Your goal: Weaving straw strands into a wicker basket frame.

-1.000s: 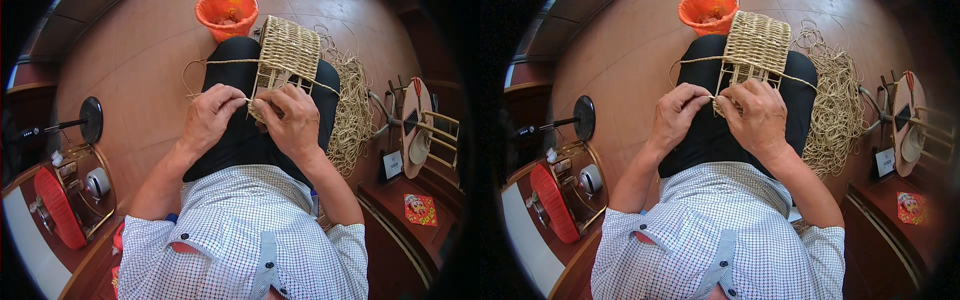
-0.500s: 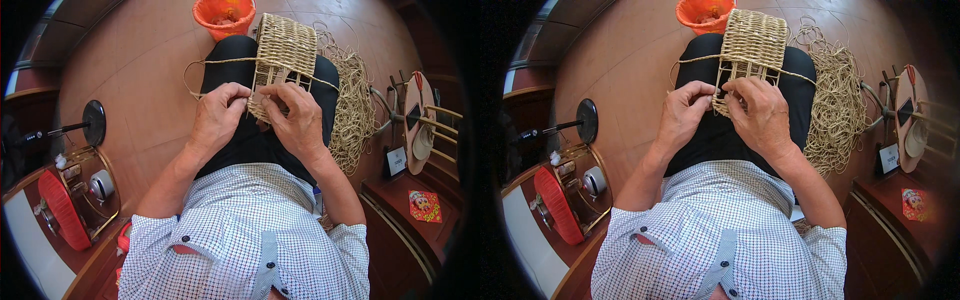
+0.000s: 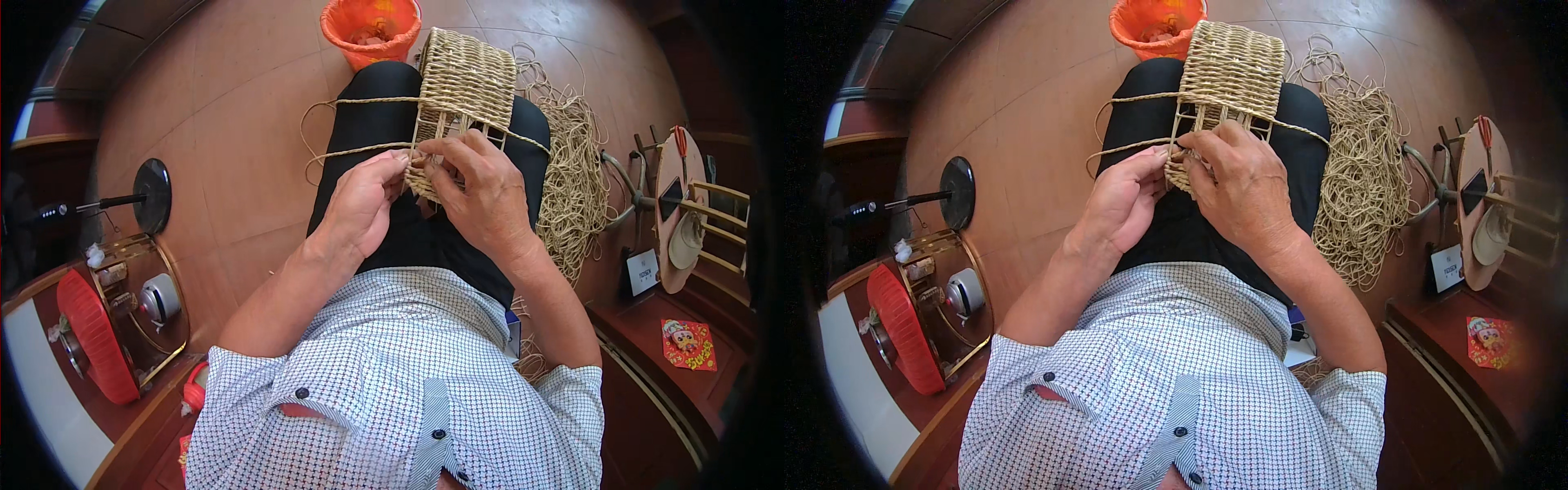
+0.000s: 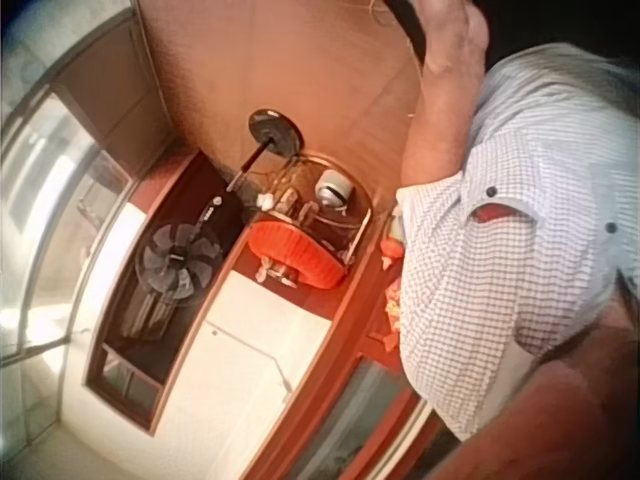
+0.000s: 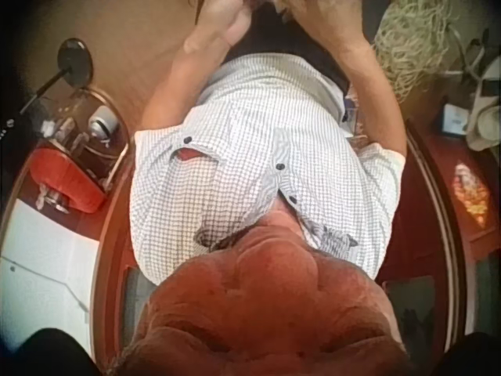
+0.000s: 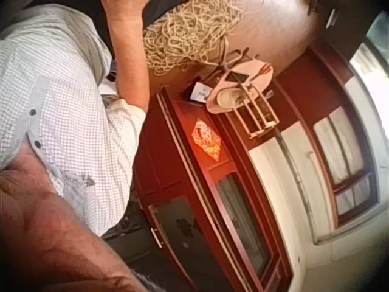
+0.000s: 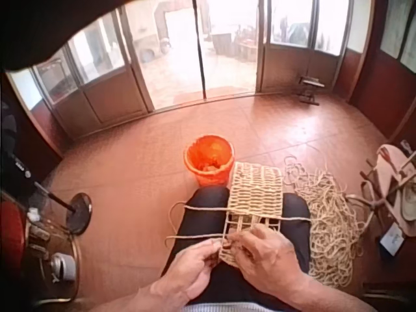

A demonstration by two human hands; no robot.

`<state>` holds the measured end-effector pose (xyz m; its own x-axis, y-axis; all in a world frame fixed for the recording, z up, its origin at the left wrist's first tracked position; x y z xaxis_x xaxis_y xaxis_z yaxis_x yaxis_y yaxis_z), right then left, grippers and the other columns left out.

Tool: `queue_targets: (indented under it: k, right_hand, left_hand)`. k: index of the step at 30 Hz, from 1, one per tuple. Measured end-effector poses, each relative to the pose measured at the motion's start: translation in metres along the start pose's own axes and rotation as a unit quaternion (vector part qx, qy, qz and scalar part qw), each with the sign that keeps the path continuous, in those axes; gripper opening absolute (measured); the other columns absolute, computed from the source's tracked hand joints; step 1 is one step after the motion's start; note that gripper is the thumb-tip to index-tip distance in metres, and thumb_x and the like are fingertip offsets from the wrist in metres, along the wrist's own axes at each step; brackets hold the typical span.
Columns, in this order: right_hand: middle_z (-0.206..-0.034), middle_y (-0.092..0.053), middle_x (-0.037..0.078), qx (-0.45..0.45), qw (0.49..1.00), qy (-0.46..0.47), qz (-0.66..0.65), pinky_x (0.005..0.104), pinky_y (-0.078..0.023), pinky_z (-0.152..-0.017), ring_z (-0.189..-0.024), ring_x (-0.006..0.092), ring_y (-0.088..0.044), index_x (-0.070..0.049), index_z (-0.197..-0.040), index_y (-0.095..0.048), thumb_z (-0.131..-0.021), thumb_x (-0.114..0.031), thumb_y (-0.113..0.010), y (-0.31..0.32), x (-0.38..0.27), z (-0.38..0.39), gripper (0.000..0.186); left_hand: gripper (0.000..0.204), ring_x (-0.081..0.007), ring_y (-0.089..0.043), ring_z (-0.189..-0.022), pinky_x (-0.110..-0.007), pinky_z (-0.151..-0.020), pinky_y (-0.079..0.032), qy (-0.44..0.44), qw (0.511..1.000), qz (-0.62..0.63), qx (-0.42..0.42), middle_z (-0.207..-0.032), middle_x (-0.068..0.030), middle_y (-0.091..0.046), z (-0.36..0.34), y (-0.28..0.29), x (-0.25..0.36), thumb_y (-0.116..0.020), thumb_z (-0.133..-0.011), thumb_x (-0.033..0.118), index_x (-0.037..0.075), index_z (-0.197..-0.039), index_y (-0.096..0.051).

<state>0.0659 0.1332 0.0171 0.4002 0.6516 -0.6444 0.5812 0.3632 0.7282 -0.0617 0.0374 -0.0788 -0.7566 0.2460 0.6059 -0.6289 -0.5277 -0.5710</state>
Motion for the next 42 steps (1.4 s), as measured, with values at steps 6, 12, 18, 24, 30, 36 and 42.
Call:
queue_targets:
  k: [6,12,18,24,30,36,42]
  right_hand:
    - [-0.097,-0.069,0.011,-0.010,0.996,0.072,0.057,0.0480,-0.059,-0.083,-0.092,0.0339,-0.074,-0.009,-0.109,-0.077,-0.101,-0.021,-0.077,-0.001,0.000,-0.007,0.014]
    - [-0.093,-0.068,0.012,-0.066,0.996,0.060,0.026,0.0479,-0.056,-0.082,-0.089,0.0343,-0.074,-0.007,-0.101,-0.068,-0.102,-0.019,-0.073,0.001,-0.004,0.000,0.013]
    - [-0.087,-0.068,0.009,-0.135,0.976,0.115,0.129,0.0472,-0.053,-0.079,-0.086,0.0321,-0.073,-0.009,-0.099,-0.068,-0.100,-0.018,-0.074,0.025,0.004,0.009,0.011]
    - [-0.087,-0.066,0.009,-0.118,0.957,0.097,0.247,0.0468,-0.056,-0.081,-0.084,0.0322,-0.072,-0.009,-0.098,-0.068,-0.099,-0.022,-0.079,0.084,0.048,0.022,0.017]
    - [-0.095,-0.077,0.013,0.078,0.920,-0.032,0.382,0.0472,-0.057,-0.076,-0.086,0.0366,-0.076,-0.010,-0.098,-0.069,-0.105,-0.028,-0.078,0.181,0.114,0.010,0.021]
    - [-0.096,-0.077,-0.004,0.179,0.975,-0.134,0.019,0.0246,-0.048,-0.067,-0.081,0.0021,-0.060,-0.010,-0.145,-0.074,-0.109,-0.013,-0.079,0.200,0.112,0.010,0.037]
    - [-0.112,-0.082,0.005,0.003,0.982,-0.142,-0.127,0.0247,-0.050,-0.064,-0.070,0.0041,-0.057,-0.012,-0.158,-0.064,-0.102,0.001,-0.074,0.080,0.038,0.030,0.058]
  left_hand:
    - [0.027,-0.0151,-0.070,-0.115,-0.034,-0.108,-0.054,-0.039,0.998,-0.051,-0.023,-0.125,-0.0044,-0.076,0.001,-0.005,0.003,-0.056,-0.120,0.020,0.003,-0.135,-0.071]
    - [0.016,-0.0156,-0.071,-0.105,-0.030,-0.100,-0.057,-0.223,0.910,-0.345,0.061,-0.118,-0.0033,-0.073,0.020,-0.011,0.028,-0.069,-0.113,0.011,0.001,-0.126,-0.072]
    - [0.016,-0.0267,-0.069,-0.105,-0.039,-0.095,-0.057,-0.452,0.636,-0.624,0.044,-0.111,-0.0099,-0.070,0.046,-0.050,0.055,-0.084,-0.096,0.002,0.006,-0.110,-0.078]
    - [0.017,-0.0293,-0.067,-0.106,-0.041,-0.091,-0.056,-0.492,0.580,-0.649,0.002,-0.107,-0.0077,-0.071,0.047,-0.065,0.056,-0.086,-0.093,0.004,0.007,-0.108,-0.079]
    - [0.011,-0.0296,-0.066,-0.096,-0.043,-0.086,-0.055,-0.469,0.584,-0.662,-0.013,-0.096,-0.0072,-0.071,0.036,-0.073,0.059,-0.085,-0.093,0.006,0.008,-0.102,-0.079]
    - [0.008,-0.0299,-0.064,-0.085,-0.044,-0.081,-0.053,-0.477,0.589,-0.651,0.032,-0.088,-0.0072,-0.070,0.025,-0.079,0.057,-0.085,-0.093,0.010,0.007,-0.096,-0.077]
    - [0.007,-0.0300,-0.062,-0.088,-0.045,-0.083,-0.052,-0.479,0.575,-0.662,0.040,-0.090,-0.0082,-0.066,0.030,-0.082,0.050,-0.083,-0.094,0.011,0.007,-0.099,-0.080]
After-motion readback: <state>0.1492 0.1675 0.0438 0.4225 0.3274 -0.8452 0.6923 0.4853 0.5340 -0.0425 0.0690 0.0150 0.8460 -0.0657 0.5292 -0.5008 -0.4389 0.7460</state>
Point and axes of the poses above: each hand's wrist, its own z-axis away from the middle knuckle, its own y-axis out of the back of the hand, x = y × z, the point moved 7 cm from there along -z, towards the middle knuckle
